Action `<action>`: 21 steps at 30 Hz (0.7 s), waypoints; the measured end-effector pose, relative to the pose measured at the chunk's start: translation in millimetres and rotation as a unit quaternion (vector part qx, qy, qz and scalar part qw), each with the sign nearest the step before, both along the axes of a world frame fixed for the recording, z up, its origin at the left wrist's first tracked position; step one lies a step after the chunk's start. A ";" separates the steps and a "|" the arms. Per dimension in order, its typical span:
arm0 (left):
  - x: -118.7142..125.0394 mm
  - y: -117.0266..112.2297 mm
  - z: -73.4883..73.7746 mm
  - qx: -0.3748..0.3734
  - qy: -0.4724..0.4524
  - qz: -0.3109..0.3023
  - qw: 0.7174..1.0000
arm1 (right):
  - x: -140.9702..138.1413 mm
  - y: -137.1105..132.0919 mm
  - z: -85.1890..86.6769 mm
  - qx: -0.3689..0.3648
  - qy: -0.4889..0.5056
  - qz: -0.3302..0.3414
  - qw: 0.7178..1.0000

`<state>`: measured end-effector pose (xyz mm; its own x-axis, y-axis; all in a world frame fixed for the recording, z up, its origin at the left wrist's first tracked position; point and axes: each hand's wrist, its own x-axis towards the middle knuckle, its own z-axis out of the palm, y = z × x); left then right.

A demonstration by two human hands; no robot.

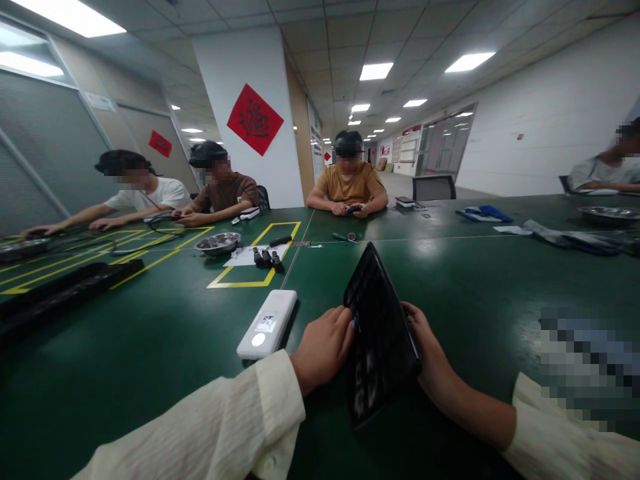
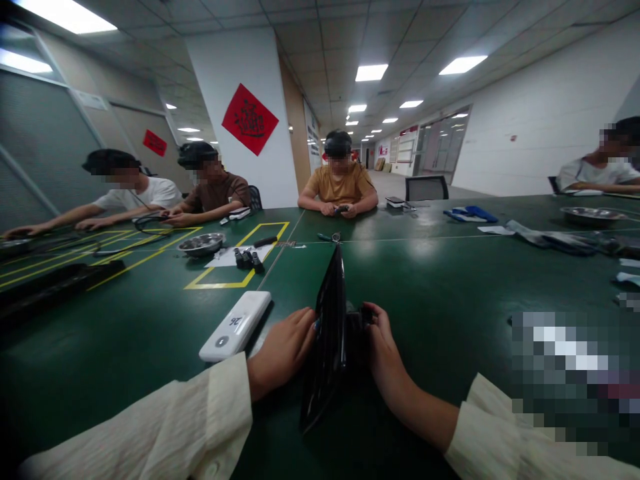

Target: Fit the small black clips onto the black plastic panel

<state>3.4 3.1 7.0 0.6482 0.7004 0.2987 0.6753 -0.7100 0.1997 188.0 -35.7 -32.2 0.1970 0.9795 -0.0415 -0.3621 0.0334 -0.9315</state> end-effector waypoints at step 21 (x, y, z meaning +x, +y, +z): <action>-0.9 0.8 -5.4 -0.115 -0.063 0.060 0.990 | -1.8 -2.3 6.4 0.008 -0.017 0.062 0.998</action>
<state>2.5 3.9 1.6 0.5243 0.8289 0.1951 0.7111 -0.5522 0.4352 186.2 -38.0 -25.9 0.0763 0.9969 -0.0218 -0.3329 0.0049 -0.9430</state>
